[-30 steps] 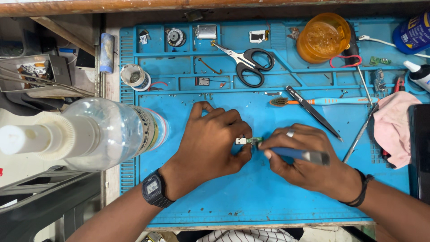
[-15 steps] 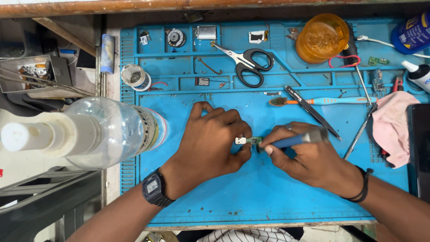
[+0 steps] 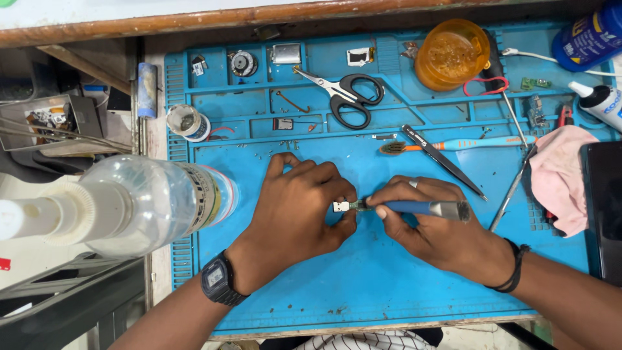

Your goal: The person holds a small green circuit board on a blue work mat and cleans it, using a blue-handled brush to scrub the board and a toothbrush and tweezers nearby. They turn the board over, pick at its edges with tweezers, and continue brushing both sides throughout the clip.

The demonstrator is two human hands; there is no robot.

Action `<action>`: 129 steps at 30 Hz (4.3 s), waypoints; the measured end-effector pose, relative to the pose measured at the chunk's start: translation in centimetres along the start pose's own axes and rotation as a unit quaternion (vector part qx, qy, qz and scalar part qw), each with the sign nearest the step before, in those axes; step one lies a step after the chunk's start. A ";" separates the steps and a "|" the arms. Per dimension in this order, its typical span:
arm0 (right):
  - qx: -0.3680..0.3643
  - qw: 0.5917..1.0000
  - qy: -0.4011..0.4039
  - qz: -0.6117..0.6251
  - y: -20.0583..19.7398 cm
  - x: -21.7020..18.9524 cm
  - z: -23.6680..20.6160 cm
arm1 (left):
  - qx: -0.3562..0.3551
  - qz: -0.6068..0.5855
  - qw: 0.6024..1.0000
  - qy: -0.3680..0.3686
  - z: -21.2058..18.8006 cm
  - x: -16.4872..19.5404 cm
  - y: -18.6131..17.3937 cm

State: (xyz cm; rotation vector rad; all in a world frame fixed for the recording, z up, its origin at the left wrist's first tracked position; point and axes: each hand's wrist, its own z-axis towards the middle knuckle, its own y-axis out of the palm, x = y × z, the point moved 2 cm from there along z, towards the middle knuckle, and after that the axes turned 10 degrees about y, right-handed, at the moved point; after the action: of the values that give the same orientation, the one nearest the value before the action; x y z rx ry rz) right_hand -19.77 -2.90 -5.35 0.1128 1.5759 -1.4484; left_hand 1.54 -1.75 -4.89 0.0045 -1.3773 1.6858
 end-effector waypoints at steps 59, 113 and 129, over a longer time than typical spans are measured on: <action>0.017 0.995 0.098 -0.022 -2.8 -2.4 -6.0 | 0.073 0.108 0.991 -0.016 0.1 7.1 3.7; -0.028 0.993 0.111 0.003 -0.6 0.0 -0.2 | -0.007 0.011 1.000 0.016 -0.1 1.4 -0.7; -0.099 0.985 0.136 0.039 -0.7 0.7 -1.8 | -0.019 -0.039 0.998 0.049 -0.5 1.6 -0.6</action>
State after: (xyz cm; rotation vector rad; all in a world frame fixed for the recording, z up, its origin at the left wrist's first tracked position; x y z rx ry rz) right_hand -21.63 -2.08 -5.60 0.2609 1.9076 -1.2475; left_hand 1.29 -0.40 -3.81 -0.0450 -1.3202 1.5743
